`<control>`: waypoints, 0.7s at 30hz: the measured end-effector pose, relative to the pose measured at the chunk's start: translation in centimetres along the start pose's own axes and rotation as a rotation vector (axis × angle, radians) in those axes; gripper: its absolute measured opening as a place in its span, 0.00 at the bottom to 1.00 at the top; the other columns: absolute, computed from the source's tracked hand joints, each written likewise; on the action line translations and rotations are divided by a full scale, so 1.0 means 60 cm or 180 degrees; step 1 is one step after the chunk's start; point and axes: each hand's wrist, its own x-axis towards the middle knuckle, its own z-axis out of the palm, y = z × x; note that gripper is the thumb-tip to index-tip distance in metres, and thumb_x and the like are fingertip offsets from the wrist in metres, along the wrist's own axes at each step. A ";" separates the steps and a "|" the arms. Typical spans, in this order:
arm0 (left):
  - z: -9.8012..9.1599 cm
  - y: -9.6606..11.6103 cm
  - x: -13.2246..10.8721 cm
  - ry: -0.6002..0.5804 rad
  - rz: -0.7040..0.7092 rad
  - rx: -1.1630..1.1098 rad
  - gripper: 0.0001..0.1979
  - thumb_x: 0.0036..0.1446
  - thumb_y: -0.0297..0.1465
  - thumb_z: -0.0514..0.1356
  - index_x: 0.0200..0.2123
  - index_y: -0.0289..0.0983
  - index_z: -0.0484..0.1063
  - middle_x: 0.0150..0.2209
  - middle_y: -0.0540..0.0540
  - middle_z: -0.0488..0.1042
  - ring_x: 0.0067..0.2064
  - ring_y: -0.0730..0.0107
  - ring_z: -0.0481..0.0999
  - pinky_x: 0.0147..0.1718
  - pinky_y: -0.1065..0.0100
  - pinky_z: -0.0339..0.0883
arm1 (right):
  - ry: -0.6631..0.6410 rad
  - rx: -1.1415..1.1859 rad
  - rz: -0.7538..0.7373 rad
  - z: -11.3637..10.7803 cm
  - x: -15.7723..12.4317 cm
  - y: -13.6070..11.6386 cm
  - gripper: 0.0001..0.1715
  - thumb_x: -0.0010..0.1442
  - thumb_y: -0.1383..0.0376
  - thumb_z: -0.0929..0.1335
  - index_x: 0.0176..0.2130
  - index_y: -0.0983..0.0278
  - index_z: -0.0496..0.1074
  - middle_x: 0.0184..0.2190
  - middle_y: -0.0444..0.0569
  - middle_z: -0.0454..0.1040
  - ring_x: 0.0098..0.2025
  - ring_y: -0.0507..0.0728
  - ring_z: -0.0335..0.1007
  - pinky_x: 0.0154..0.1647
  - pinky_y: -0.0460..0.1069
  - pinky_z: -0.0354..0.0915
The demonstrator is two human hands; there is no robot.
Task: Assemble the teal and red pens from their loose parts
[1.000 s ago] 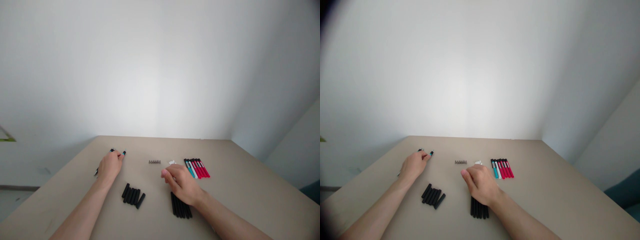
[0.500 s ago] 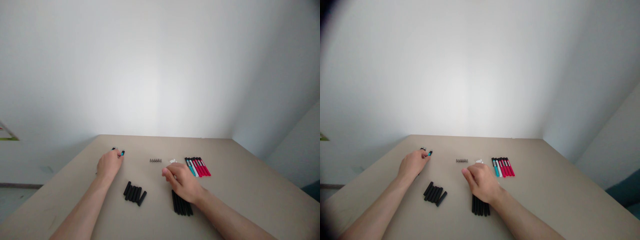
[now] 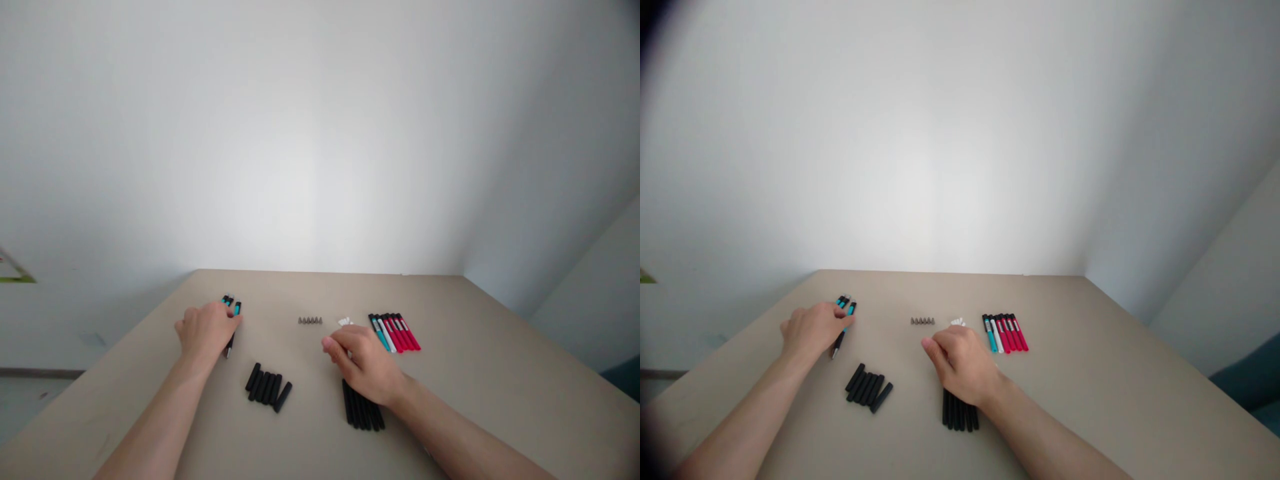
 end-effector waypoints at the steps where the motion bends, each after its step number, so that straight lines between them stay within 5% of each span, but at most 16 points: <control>1: -0.001 0.000 -0.001 -0.0043 -0.0017 0.0011 0.15 0.49 0.42 0.59 0.37 0.44 0.80 0.39 0.38 0.79 0.46 0.38 0.72 0.41 0.49 0.62 | 0.0012 -0.0038 -0.0007 0.000 0.000 0.000 0.27 0.69 0.59 0.54 0.22 0.63 0.62 0.19 0.45 0.65 0.25 0.52 0.61 0.31 0.48 0.54; 21: 0.003 -0.001 -0.001 0.0051 -0.0192 0.0036 0.15 0.51 0.36 0.55 0.36 0.41 0.79 0.39 0.37 0.79 0.46 0.40 0.70 0.41 0.50 0.60 | 0.0055 -0.0106 -0.0026 0.003 0.000 0.001 0.26 0.68 0.60 0.56 0.20 0.63 0.60 0.18 0.43 0.61 0.23 0.51 0.57 0.28 0.48 0.51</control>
